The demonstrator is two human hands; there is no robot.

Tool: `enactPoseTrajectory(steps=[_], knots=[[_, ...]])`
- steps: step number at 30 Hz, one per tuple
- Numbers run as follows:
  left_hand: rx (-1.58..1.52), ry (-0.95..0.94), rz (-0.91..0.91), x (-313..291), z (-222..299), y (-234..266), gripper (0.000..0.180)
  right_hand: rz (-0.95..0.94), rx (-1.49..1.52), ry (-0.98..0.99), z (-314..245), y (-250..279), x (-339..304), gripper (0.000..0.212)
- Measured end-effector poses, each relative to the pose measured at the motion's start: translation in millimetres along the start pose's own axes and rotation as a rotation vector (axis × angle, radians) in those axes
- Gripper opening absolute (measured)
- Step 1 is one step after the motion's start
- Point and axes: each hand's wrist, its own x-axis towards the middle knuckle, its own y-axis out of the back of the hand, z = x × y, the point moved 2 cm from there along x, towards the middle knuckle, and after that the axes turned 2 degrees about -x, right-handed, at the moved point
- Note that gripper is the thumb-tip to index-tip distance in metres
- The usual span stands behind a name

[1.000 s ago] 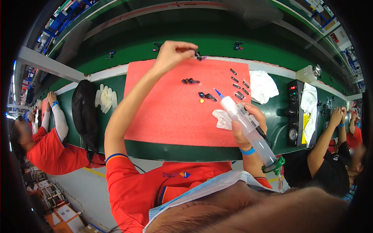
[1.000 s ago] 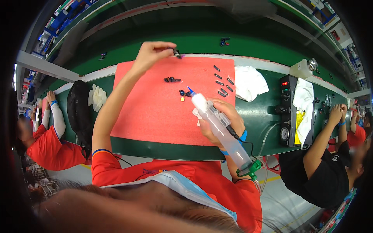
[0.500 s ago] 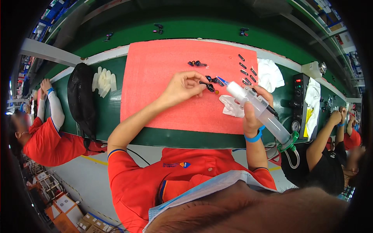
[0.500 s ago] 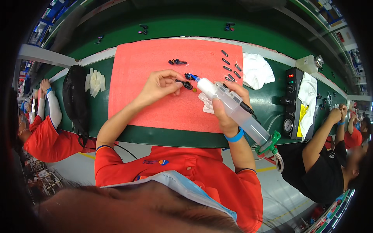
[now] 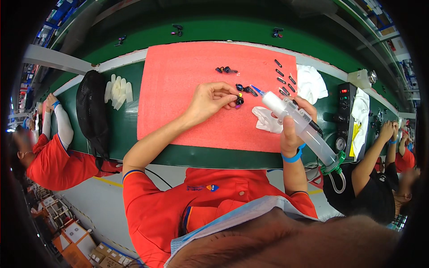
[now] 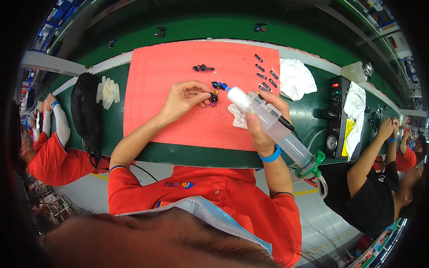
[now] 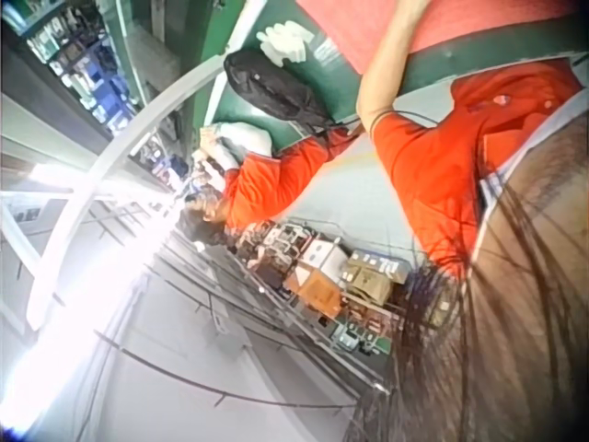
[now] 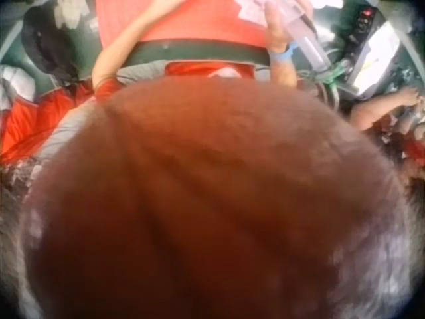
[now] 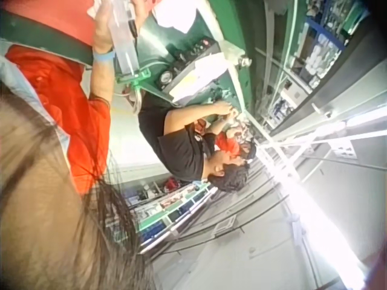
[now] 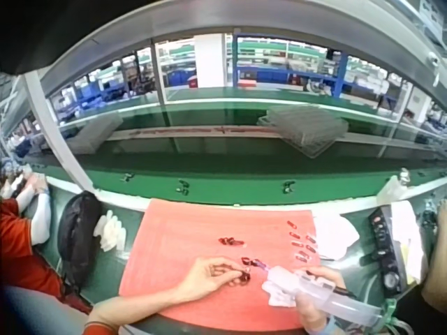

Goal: Apply sealant or adhesive to small electronic components using a manual dispensing syringe.

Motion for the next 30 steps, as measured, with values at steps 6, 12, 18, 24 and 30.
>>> enactPoseTrajectory(steps=[6, 12, 18, 24, 30], knots=[[0.026, -0.134, 0.103, -3, 7, -5, 0.02, -0.014, 0.009, -0.003, -1, 0, 0, 0.046], [0.149, -0.171, 0.089, -1, 8, -3, 0.022, -0.038, -0.003, 0.001, -2, 1, 1, 0.045], [0.164, -0.245, 0.108, -3, 6, -2, 0.021, -0.022, 0.008, 0.007, -1, 0, 0, 0.045], [0.505, -0.335, 0.111, -3, 11, -3, 0.019, -0.014, -0.001, -0.006, -4, 1, 0, 0.045], [0.69, -0.274, 0.099, -10, 22, -4, 0.011, -0.003, -0.042, 0.0, -7, 0, 1, 0.045]])
